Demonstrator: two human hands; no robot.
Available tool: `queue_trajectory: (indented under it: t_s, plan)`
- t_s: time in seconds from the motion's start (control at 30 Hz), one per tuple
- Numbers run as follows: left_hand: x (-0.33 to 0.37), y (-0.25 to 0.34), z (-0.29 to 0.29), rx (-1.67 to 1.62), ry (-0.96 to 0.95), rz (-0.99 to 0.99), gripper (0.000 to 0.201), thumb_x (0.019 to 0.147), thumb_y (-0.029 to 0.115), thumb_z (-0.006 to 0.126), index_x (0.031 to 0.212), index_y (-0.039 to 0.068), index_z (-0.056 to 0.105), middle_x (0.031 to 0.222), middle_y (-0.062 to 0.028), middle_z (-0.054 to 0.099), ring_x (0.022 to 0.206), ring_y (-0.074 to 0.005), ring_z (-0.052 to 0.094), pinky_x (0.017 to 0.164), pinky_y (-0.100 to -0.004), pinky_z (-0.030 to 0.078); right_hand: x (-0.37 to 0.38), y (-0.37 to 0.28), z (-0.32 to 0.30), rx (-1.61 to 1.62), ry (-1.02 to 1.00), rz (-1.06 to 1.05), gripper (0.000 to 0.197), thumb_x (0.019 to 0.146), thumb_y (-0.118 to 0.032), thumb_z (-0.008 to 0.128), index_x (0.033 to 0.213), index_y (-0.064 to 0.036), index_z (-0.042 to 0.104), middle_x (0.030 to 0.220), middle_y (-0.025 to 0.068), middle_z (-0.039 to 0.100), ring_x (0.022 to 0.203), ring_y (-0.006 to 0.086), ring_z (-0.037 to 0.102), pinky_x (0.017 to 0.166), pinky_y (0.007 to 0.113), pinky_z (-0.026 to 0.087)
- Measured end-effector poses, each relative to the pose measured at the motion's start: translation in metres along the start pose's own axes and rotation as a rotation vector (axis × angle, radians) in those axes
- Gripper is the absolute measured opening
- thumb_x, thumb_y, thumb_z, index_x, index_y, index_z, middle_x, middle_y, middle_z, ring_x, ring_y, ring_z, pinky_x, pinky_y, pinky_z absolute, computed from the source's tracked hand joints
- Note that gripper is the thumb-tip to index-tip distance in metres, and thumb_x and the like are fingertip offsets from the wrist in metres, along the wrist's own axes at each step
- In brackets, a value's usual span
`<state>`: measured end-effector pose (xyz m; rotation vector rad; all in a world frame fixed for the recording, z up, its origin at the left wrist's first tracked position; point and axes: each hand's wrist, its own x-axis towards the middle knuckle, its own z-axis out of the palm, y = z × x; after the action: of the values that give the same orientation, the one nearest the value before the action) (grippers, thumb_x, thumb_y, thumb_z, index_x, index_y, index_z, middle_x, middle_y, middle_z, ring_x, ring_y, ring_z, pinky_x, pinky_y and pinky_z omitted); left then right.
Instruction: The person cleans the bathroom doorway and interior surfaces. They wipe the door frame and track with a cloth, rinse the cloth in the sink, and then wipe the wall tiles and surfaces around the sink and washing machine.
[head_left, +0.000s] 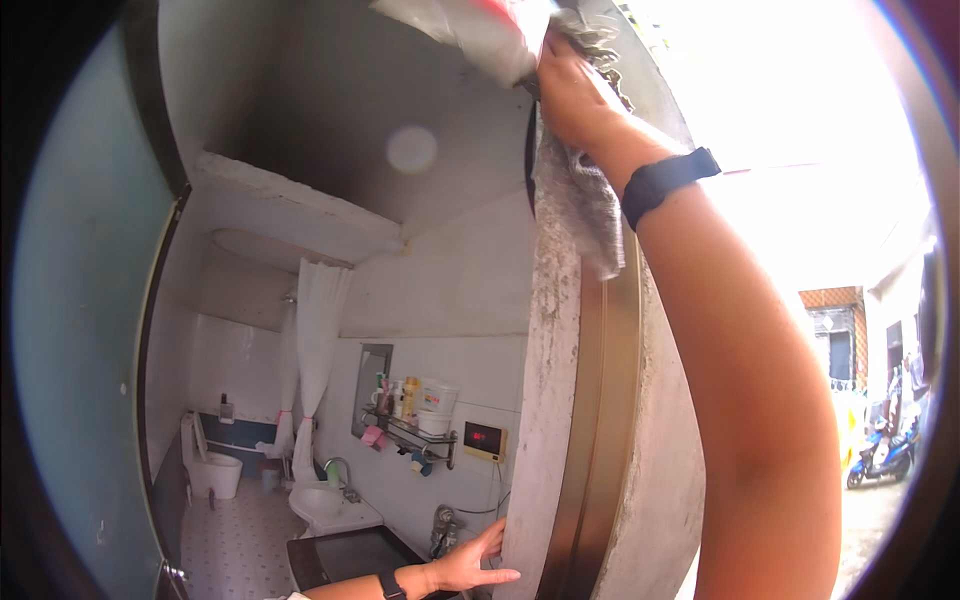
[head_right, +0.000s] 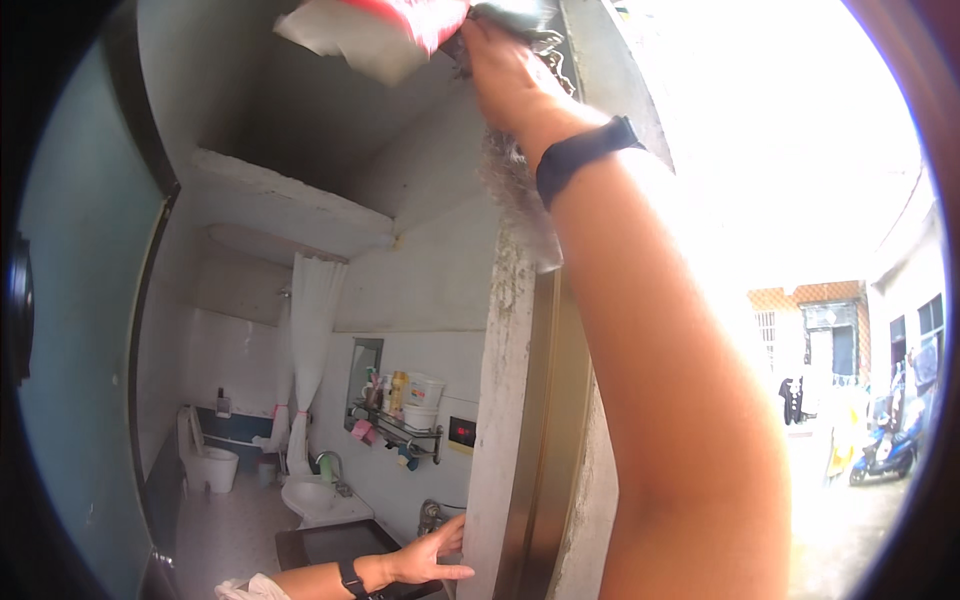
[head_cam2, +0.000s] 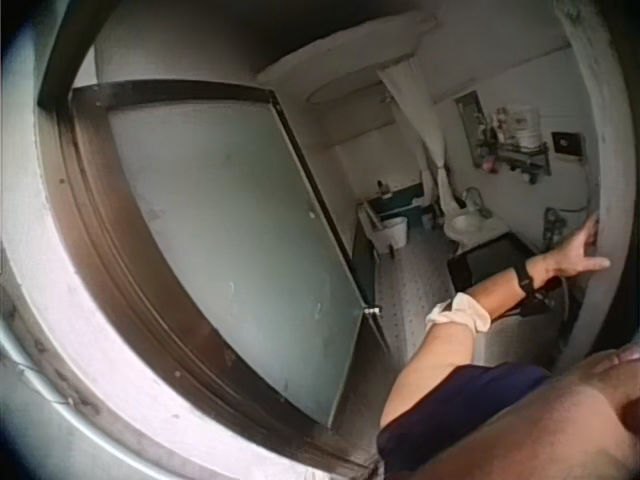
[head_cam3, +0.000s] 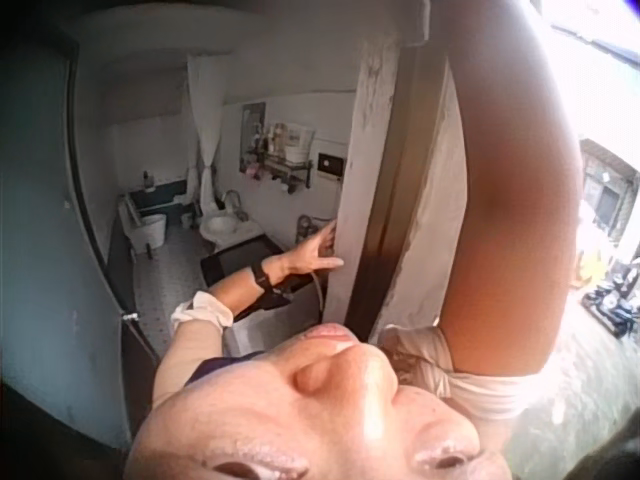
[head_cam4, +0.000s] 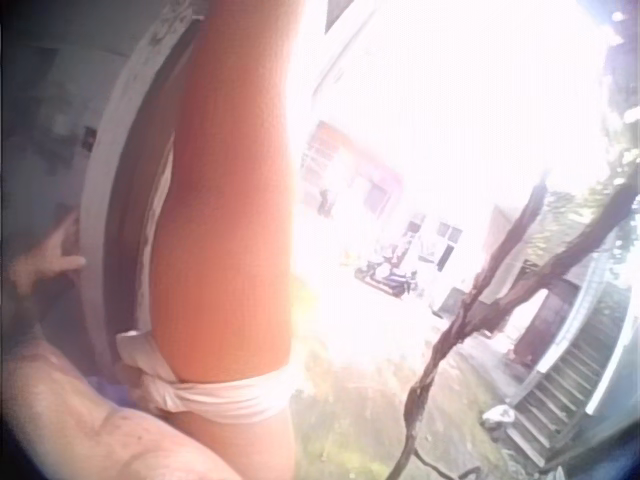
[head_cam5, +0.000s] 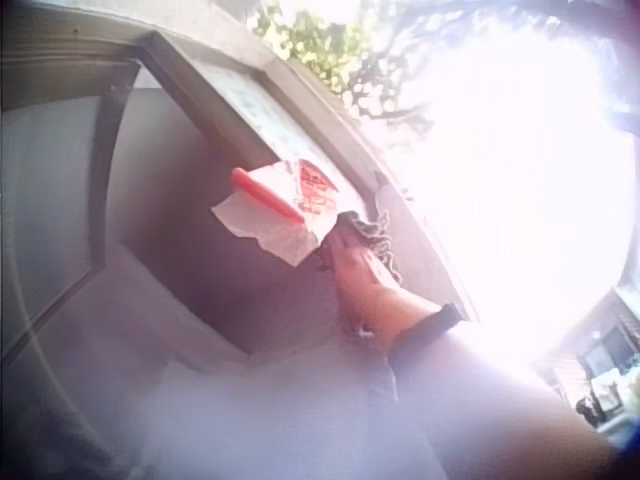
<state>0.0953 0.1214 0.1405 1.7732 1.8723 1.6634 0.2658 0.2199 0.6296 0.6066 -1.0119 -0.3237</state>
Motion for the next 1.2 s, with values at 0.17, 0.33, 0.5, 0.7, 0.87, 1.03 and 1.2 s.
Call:
queue_trajectory:
  t_s: [0.17, 0.33, 0.5, 0.7, 0.87, 1.03, 1.2]
  plan:
    - [-0.001, 0.001, 0.009, -0.022, 0.054, -0.020, 0.091, 0.082, 0.014, 0.069, 0.146, 0.007, 0.004, 0.146, -0.0108, 0.023, 0.135, -0.0215, 0.026, 0.109, -0.0359, 0.023, 0.008, 0.003, 0.010, 0.175, 0.068, 0.051, 0.063, 0.069, 0.014, 0.047, 0.129, -0.0077, 0.042, 0.125, 0.0119, 0.045, 0.115, 0.0354, 0.045, 0.096, 0.038, 0.040]
    - [0.002, 0.002, 0.017, -0.019, 0.077, -0.028, 0.091, 0.082, 0.013, 0.069, 0.146, 0.007, 0.004, 0.146, -0.0106, 0.024, 0.134, -0.0208, 0.026, 0.109, -0.0356, 0.023, 0.002, 0.010, 0.032, 0.398, 0.159, 0.077, 0.052, 0.085, -0.005, 0.051, 0.134, -0.0097, 0.036, 0.137, 0.0123, 0.038, 0.122, 0.0304, 0.042, 0.100, 0.034, 0.035]
    - [0.000, 0.004, 0.003, 0.059, 0.039, -0.039, 0.090, 0.083, 0.017, 0.067, 0.146, 0.006, 0.003, 0.147, -0.0117, 0.024, 0.135, -0.0221, 0.025, 0.110, -0.0368, 0.021, -0.005, 0.011, 0.029, 0.173, -0.176, 0.279, 0.051, 0.088, -0.006, 0.043, 0.137, -0.0098, 0.031, 0.137, 0.0180, 0.037, 0.123, 0.0339, 0.041, 0.101, 0.036, 0.036]
    - [-0.024, 0.091, -0.050, 0.796, 0.316, -0.125, 0.094, 0.083, 0.044, 0.063, 0.140, -0.009, 0.011, 0.148, -0.0267, 0.010, 0.139, -0.0327, 0.011, 0.112, -0.0389, 0.013, -0.020, 0.015, 0.029, 0.240, -0.068, 0.229, 0.062, 0.075, 0.010, 0.046, 0.132, -0.0124, 0.039, 0.135, 0.0140, 0.040, 0.122, 0.0348, 0.042, 0.100, 0.037, 0.038]
    - [-0.035, 0.247, -0.075, 0.989, 0.535, -0.032, 0.065, 0.086, 0.031, 0.064, 0.137, 0.002, 0.034, 0.140, -0.0133, 0.037, 0.132, -0.0215, 0.031, 0.108, -0.0373, 0.024, -0.030, 0.012, 0.015, 0.305, -0.074, 0.245, 0.065, 0.071, 0.013, 0.048, 0.130, -0.0131, 0.042, 0.135, 0.0120, 0.042, 0.124, 0.0332, 0.040, 0.101, 0.037, 0.037]
    - [-0.017, 0.392, -0.034, 0.880, 0.624, 0.197, 0.068, 0.087, 0.048, 0.055, 0.134, 0.001, 0.038, 0.135, -0.0116, 0.043, 0.129, -0.0221, 0.035, 0.107, -0.0367, 0.023, -0.037, 0.018, 0.019, 0.339, -0.099, 0.362, 0.067, 0.069, 0.014, 0.048, 0.130, -0.0140, 0.042, 0.132, 0.0142, 0.045, 0.121, 0.0340, 0.043, 0.099, 0.040, 0.037]
    - [0.038, 0.484, 0.000, 1.046, 0.810, 0.120, 0.096, 0.070, 0.074, 0.054, 0.130, 0.000, 0.044, 0.130, -0.0201, 0.044, 0.123, -0.0321, 0.036, 0.105, -0.0470, 0.020, -0.062, 0.044, 0.038, 0.276, -0.087, 0.442, 0.065, 0.072, 0.014, 0.045, 0.131, -0.0113, 0.040, 0.123, 0.0195, 0.051, 0.116, 0.0362, 0.048, 0.095, 0.041, 0.040]
